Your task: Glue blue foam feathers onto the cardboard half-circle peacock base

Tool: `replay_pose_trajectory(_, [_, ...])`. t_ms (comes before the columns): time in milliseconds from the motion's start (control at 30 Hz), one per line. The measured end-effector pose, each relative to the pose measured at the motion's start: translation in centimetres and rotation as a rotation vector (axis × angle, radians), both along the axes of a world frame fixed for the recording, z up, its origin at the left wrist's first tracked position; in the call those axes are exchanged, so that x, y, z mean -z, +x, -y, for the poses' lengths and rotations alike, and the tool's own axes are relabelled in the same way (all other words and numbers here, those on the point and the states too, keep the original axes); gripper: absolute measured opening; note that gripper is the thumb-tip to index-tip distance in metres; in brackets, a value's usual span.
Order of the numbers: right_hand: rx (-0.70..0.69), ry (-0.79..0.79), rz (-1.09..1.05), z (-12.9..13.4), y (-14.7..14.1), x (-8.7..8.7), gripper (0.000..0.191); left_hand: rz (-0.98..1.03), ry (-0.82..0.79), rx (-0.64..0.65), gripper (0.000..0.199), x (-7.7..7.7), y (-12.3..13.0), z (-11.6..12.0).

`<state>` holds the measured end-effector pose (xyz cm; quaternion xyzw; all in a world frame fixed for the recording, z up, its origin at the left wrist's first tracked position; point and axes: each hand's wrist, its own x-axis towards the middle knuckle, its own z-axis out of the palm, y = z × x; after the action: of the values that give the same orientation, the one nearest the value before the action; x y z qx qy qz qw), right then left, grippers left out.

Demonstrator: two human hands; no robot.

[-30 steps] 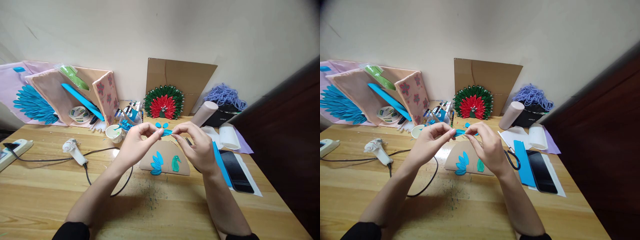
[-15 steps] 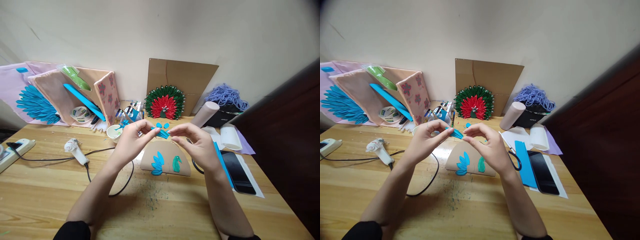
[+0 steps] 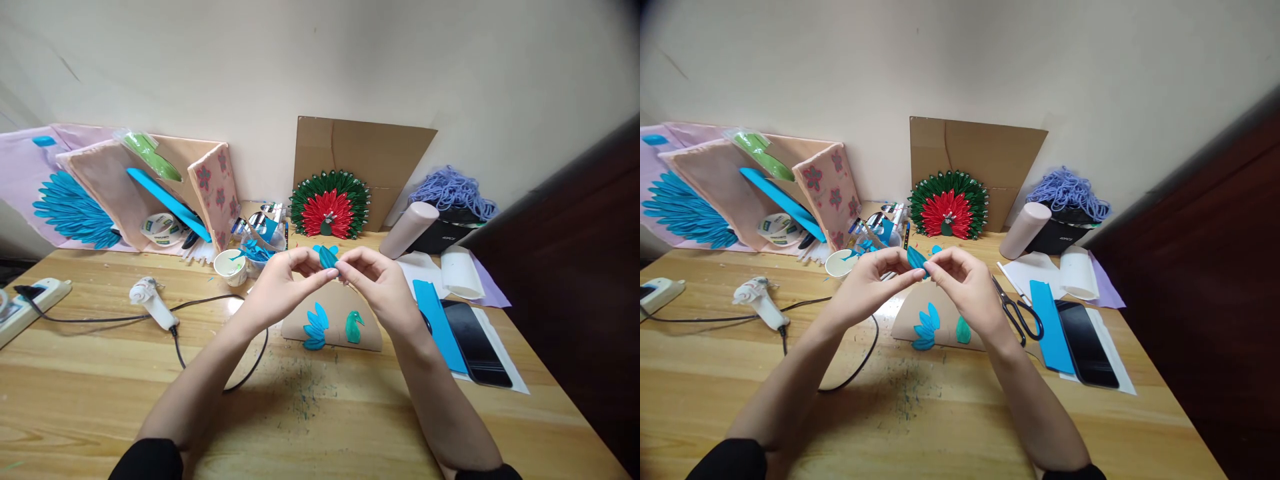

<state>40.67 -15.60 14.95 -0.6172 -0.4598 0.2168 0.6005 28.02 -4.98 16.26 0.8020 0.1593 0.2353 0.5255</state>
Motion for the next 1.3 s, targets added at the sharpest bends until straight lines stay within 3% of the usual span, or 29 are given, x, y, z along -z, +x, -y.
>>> replay_pose_trajectory(700, [0.017, 0.020, -0.072, 0.0, -0.1, -0.1, 0.013, 0.075, -0.100, 0.014, 0.016, 0.2, -0.1, -0.2])
replay_pose_trajectory(900, [0.071, 0.160, -0.077, 0.0, -0.8, 0.0, 0.015, 0.147, -0.124, -0.091, 0.014, 0.4, 0.0, 0.0])
replay_pose_trajectory(1067, [0.134, 0.283, 0.046, 0.3, -1.4, 0.2, 0.017, 0.198, -0.132, -0.168, 0.014, 0.4, 0.1, 0.3])
replay_pose_trajectory(1300, [0.175, 0.344, 0.167, 0.5, -1.6, 0.2, 0.017, 0.218, -0.127, -0.181, 0.011, 0.1, 0.1, 1.0])
